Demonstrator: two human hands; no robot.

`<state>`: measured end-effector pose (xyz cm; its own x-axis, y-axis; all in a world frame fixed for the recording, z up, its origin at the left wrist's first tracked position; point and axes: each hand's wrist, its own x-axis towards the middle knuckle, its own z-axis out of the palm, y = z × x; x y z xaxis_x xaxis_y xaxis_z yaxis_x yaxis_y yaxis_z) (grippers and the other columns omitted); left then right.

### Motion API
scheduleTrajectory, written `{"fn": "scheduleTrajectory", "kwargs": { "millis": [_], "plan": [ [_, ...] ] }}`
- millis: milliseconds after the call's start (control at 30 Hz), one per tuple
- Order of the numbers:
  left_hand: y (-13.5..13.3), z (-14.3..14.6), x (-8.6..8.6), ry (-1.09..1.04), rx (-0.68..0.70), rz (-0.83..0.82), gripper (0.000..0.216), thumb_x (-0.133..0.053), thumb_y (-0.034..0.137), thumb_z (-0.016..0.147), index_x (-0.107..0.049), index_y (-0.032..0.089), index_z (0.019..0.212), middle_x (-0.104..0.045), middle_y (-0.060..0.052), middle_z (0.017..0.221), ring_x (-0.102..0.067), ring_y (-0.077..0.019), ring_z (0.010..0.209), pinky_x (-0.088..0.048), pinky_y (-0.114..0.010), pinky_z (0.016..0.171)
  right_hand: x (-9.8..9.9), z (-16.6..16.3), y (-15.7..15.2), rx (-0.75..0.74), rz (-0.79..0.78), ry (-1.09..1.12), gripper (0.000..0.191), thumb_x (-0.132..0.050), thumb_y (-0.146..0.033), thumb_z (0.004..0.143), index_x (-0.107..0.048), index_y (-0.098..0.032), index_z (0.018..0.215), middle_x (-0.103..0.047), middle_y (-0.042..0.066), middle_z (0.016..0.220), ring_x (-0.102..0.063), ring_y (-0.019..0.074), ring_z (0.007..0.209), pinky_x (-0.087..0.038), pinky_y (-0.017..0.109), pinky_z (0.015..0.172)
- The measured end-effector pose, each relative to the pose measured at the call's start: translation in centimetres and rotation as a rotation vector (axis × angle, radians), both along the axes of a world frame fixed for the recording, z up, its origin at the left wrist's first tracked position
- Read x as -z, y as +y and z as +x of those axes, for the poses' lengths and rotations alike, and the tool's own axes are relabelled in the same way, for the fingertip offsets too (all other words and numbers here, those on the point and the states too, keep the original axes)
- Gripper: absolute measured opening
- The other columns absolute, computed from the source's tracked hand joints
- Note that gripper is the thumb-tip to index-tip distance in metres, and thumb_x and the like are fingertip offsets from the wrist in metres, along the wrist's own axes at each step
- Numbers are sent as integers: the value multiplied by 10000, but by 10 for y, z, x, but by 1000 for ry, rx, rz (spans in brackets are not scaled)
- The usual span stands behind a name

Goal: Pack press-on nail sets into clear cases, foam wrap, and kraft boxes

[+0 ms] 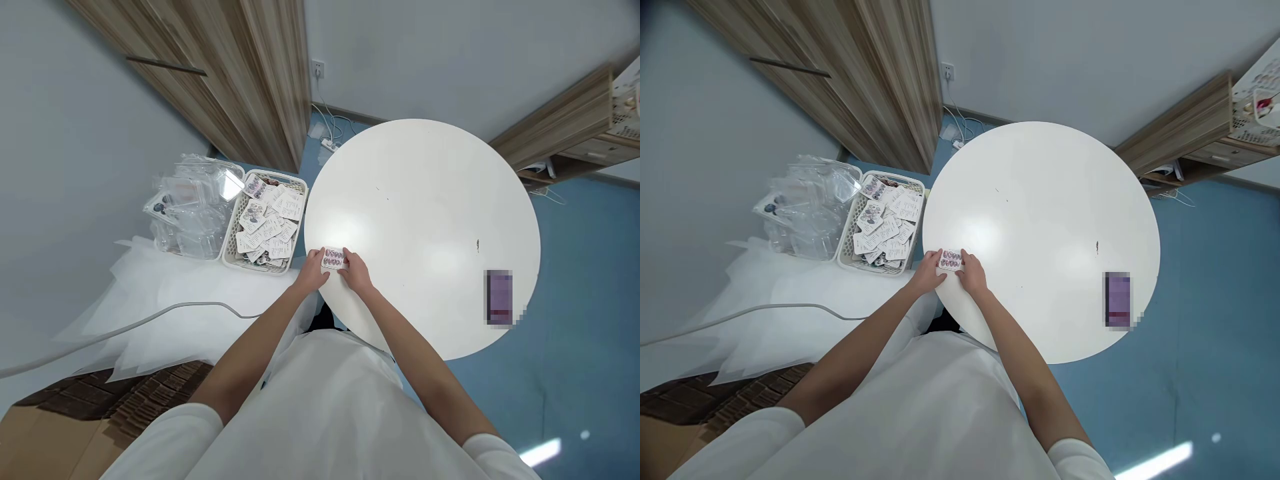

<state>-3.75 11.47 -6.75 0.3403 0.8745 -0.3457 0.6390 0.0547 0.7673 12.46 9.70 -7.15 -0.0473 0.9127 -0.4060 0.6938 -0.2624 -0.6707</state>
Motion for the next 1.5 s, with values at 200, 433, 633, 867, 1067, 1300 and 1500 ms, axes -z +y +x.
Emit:
{"fn": "scheduleTrajectory", "kwargs": {
  "millis": [200,433,633,867,1067,1300,1500],
  "plan": [
    [-8,1,-2,-39,-59,-22,691,-539,195,678,-273,143,1314,-376,-119,1141,-403,-254,1101,-362,-392,915,-2,-7,-5,97,-4,17,683,-540,-142,679,-290,-260,1304,-486,63,969,-470,212,903,-429,363,758],
    [-31,-3,-8,-322,-324,-268,695,-540,154,677,-270,245,1311,-311,-95,1325,-355,-231,1189,-364,-388,937,-18,-16,-35,448,-117,495,736,-592,-290,678,-226,-276,1317,-392,72,1269,-444,186,1090,-422,355,878],
    [-34,1,-16,-422,-317,-333,761,-534,98,643,-232,288,1316,-270,-70,1378,-257,-234,1263,-312,-416,980,-24,-25,-38,459,-109,645,699,-564,-288,699,-232,-297,1314,-290,47,1375,-349,183,1210,-340,387,977],
    [-14,1,-11,-407,-309,-266,741,-534,124,657,-221,271,1313,-251,-64,1385,-261,-221,1259,-268,-424,1010,-17,-30,-12,420,-96,613,729,-566,-279,689,-203,-316,1321,-276,25,1381,-342,176,1204,-330,389,979],
    [12,-1,-9,-419,-329,-230,746,-544,144,671,-203,257,1325,-228,-72,1398,-255,-229,1259,-280,-425,1005,-14,-33,7,384,-66,606,718,-553,-291,699,-200,-300,1324,-286,28,1375,-386,176,1123,-377,358,923],
    [20,-5,-8,-426,-324,-226,758,-515,112,667,-187,264,1333,-235,-64,1401,-278,-223,1251,-298,-418,995,-12,-33,10,345,-40,579,736,-542,-282,699,-172,-314,1334,-274,17,1384,-387,185,1096,-383,362,883],
    [18,-5,-6,-436,-329,-235,743,-512,106,667,-200,251,1326,-243,-65,1397,-279,-211,1250,-298,-403,1001,-10,-34,9,342,-25,564,725,-544,-293,696,-190,-308,1328,-276,23,1380,-391,186,1093,-386,351,871]
  ]
}}
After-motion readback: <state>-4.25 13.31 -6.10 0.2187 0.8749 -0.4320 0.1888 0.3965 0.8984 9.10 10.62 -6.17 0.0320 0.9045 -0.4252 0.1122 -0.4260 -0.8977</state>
